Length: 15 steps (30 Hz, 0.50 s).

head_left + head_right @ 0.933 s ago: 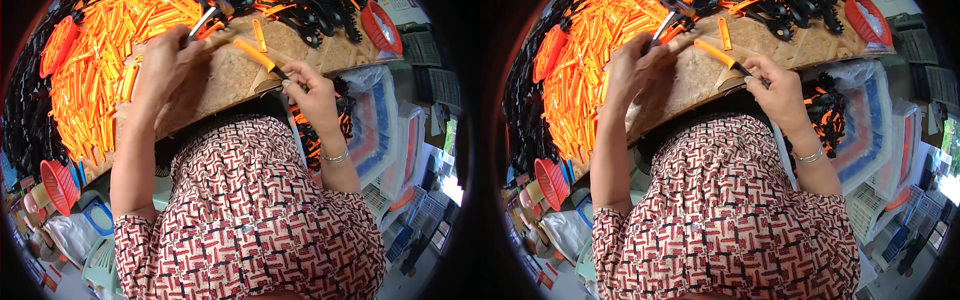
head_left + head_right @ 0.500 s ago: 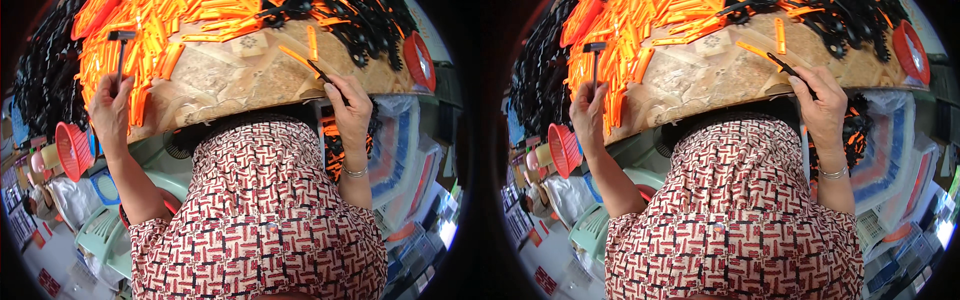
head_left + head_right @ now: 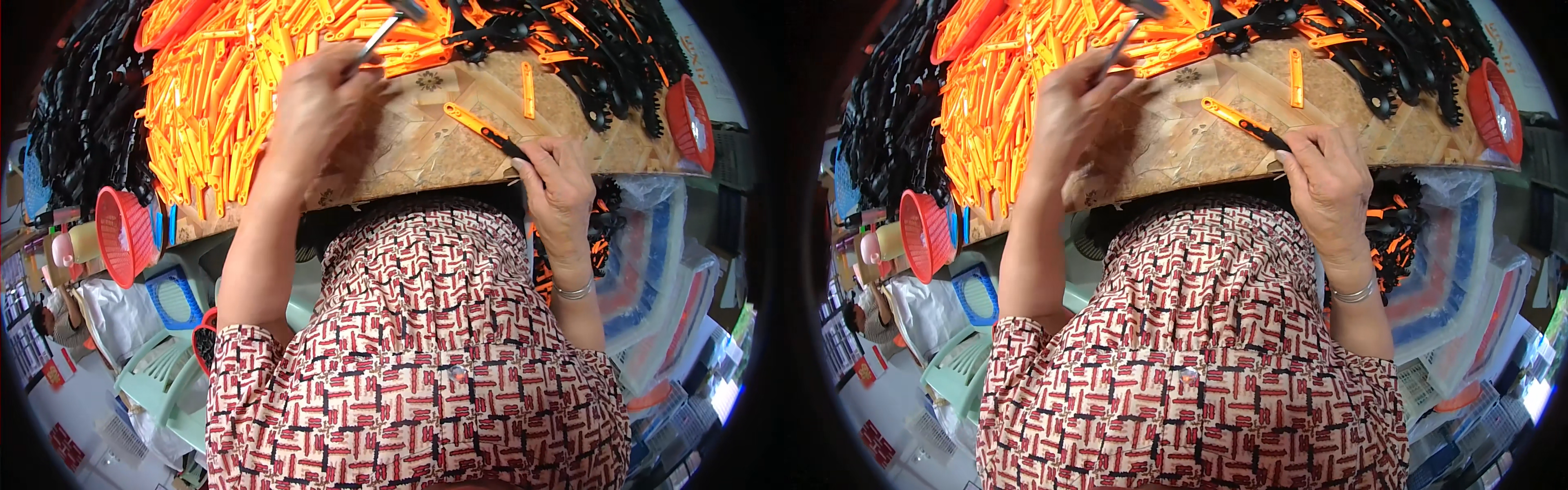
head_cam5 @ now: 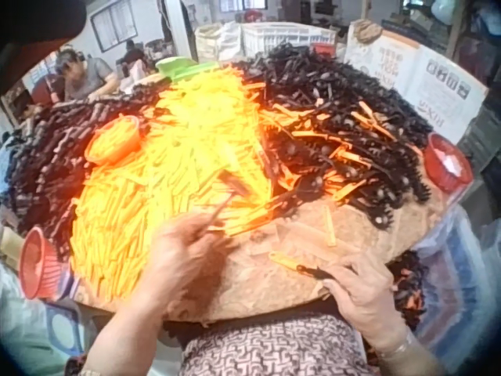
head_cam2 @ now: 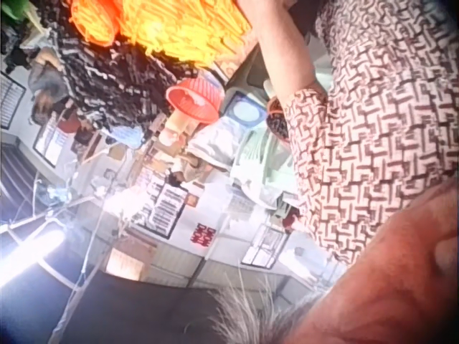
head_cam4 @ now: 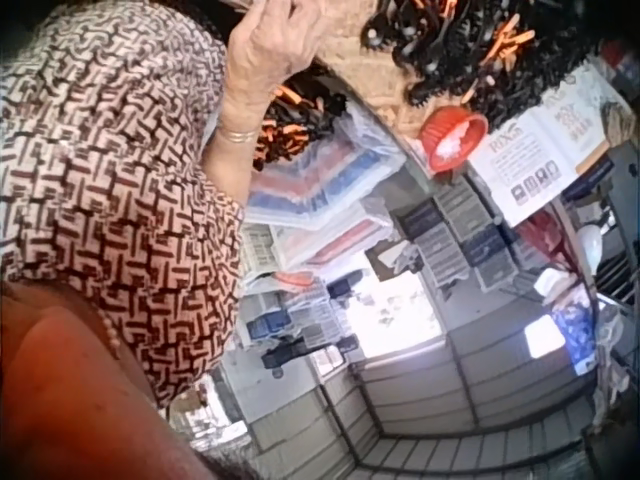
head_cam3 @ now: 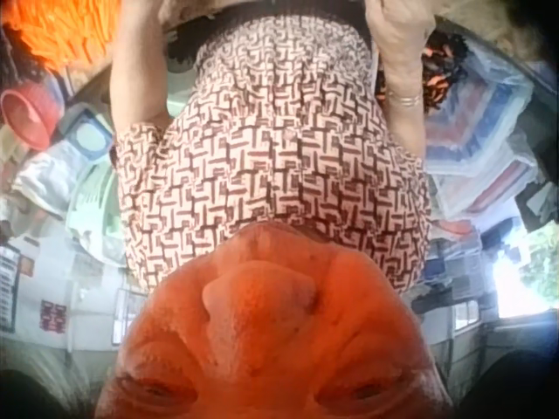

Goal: The person assembles orange plastic handles onto black metal tool heads using a hammer. They repeatedly pick up a handle and a head, align them, and strike the junction with a hammer to secure the parts together. The finished tools are placed into a container on the right side of the table.

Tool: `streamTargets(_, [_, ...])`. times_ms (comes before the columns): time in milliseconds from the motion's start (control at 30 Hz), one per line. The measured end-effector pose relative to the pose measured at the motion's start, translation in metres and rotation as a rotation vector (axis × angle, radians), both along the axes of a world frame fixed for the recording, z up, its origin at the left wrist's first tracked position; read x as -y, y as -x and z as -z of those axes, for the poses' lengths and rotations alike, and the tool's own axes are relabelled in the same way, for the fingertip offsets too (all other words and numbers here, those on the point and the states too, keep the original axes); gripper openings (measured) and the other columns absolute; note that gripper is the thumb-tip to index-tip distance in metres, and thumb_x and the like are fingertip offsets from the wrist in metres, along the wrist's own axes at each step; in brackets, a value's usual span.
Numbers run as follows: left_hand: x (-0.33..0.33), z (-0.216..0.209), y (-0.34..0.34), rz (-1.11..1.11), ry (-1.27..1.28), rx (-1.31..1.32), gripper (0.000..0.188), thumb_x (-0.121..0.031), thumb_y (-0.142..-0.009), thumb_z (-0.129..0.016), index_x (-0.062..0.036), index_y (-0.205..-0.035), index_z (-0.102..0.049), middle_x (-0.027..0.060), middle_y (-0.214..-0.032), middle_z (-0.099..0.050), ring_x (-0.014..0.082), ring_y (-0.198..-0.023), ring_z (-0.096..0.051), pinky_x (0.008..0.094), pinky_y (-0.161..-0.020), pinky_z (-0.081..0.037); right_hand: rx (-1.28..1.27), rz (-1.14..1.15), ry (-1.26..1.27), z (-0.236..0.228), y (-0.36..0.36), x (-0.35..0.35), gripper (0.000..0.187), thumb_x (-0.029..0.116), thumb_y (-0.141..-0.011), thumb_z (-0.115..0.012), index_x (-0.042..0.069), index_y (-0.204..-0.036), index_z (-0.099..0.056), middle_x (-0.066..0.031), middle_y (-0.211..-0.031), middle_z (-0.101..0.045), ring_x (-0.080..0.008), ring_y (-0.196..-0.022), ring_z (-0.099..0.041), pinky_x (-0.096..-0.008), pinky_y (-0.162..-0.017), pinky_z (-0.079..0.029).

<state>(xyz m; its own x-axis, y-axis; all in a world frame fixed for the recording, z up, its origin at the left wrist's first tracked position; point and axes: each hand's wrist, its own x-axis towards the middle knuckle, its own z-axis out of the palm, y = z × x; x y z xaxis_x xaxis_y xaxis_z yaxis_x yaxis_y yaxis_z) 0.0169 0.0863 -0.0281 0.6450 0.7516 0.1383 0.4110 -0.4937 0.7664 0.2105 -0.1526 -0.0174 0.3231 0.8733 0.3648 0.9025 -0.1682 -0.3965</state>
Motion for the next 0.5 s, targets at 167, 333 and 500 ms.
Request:
streamTargets(167, [-0.001, 0.007, -0.038, 0.200, -0.142, -0.171, 0.023, -0.019, -0.091, -0.073, -0.0044, -0.109, -0.076, 0.0119, -0.099, -0.073, 0.0214, -0.089, -0.070, 0.0343, -0.083, -0.052, 0.010, -0.007, 0.005, 0.000, 0.009, 0.001, 0.026, 0.003, -0.074, -0.080, 0.004, -0.098, -0.072, -0.0067, -0.094, -0.066, -0.0271, -0.090, -0.061, -0.0386, -0.078, -0.051])
streamTargets(333, [-0.009, 0.006, -0.023, -0.109, 0.128, 0.093, 0.030, -0.024, -0.091, -0.075, -0.0097, -0.118, -0.076, 0.0054, -0.094, -0.071, 0.0121, -0.082, -0.066, 0.0318, -0.076, -0.053, 0.007, 0.007, -0.020, 0.006, 0.010, 0.001, 0.024, 0.005, -0.075, -0.080, 0.005, -0.098, -0.073, -0.0069, -0.092, -0.064, -0.0271, -0.089, -0.061, -0.0390, -0.078, -0.050])
streamTargets(500, [-0.029, 0.023, -0.018, -0.043, -0.362, -0.166, 0.037, -0.037, -0.092, -0.073, -0.0123, -0.119, -0.076, 0.0082, -0.122, -0.064, 0.0258, -0.105, -0.064, 0.0365, -0.091, -0.050, 0.008, 0.002, -0.030, 0.009, 0.010, -0.003, 0.023, 0.006, -0.076, -0.080, 0.005, -0.098, -0.073, -0.0072, -0.090, -0.063, -0.0273, -0.087, -0.060, -0.0394, -0.077, -0.049])
